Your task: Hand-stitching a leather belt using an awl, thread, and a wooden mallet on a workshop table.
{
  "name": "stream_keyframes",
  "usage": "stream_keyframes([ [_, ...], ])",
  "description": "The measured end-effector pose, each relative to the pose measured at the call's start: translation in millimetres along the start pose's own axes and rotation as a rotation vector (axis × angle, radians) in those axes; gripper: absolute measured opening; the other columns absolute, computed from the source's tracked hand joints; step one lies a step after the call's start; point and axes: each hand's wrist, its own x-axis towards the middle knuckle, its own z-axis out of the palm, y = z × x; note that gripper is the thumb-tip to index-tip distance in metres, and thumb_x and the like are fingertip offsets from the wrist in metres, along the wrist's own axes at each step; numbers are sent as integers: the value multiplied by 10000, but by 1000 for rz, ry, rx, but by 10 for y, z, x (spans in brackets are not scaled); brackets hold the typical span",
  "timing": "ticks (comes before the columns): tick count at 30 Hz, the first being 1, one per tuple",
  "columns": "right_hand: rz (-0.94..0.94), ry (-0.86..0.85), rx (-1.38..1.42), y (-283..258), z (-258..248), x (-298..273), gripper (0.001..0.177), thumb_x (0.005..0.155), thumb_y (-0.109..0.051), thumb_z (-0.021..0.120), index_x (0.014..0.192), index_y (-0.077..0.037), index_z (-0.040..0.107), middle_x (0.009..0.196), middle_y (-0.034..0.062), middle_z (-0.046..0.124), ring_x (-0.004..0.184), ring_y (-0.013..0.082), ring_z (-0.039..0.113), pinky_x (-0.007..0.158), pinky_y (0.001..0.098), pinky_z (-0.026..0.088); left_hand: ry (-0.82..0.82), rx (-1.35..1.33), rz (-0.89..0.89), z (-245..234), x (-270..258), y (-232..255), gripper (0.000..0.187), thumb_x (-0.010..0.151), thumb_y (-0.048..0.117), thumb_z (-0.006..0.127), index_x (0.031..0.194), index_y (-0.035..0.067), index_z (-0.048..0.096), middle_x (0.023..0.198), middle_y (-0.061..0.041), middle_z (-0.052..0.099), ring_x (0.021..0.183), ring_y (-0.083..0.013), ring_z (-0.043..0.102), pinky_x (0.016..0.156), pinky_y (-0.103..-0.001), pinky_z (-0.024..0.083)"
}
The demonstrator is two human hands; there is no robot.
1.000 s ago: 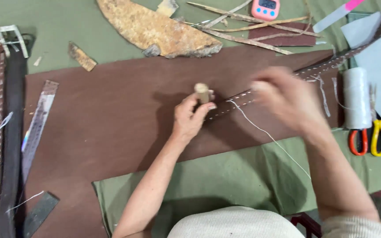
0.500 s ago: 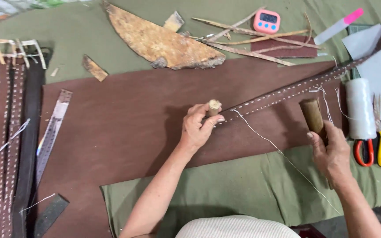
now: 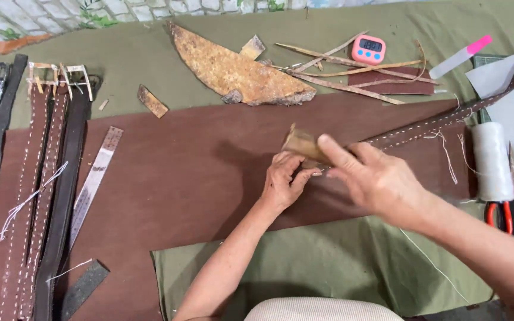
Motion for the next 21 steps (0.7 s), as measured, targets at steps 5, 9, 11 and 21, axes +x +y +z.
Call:
stream_keyframes([
  [5,-715,889,207,860,300,56,624,931,-114,774,1476,53,519,1507,218,582,1417,373,582,1215,441,450,-40,18,24,-41,61,74,184,958,277,673,1069,155,755,1140,-60,750,1092,-281,682,1023,-431,450],
  [9,-592,910,-15,654,676,287,608,949,-229,702,1510,-82,520,1203,127,574,1032,322,597,904,435,480,112,-132,41,54,65,13,282,874,262,819,1087,98,735,943,-56,751,1007,-298,711,1000,-433,502],
  [11,-436,913,-344,542,850,405,601,974,-405,601,1558,-285,526,745,-2,562,452,255,618,437,433,522,111,-117,21,115,24,-139,234,842,240,844,1006,112,738,876,-60,734,968,-327,707,970,-427,514],
  [21,-793,1160,229,802,708,255,481,1005,-150,719,1370,108,541,1332,237,616,1319,449,596,1218,565,454,-22,-38,-54,-42,74,86,220,943,325,696,1091,162,701,1026,39,728,1005,-209,646,1006,-372,445],
])
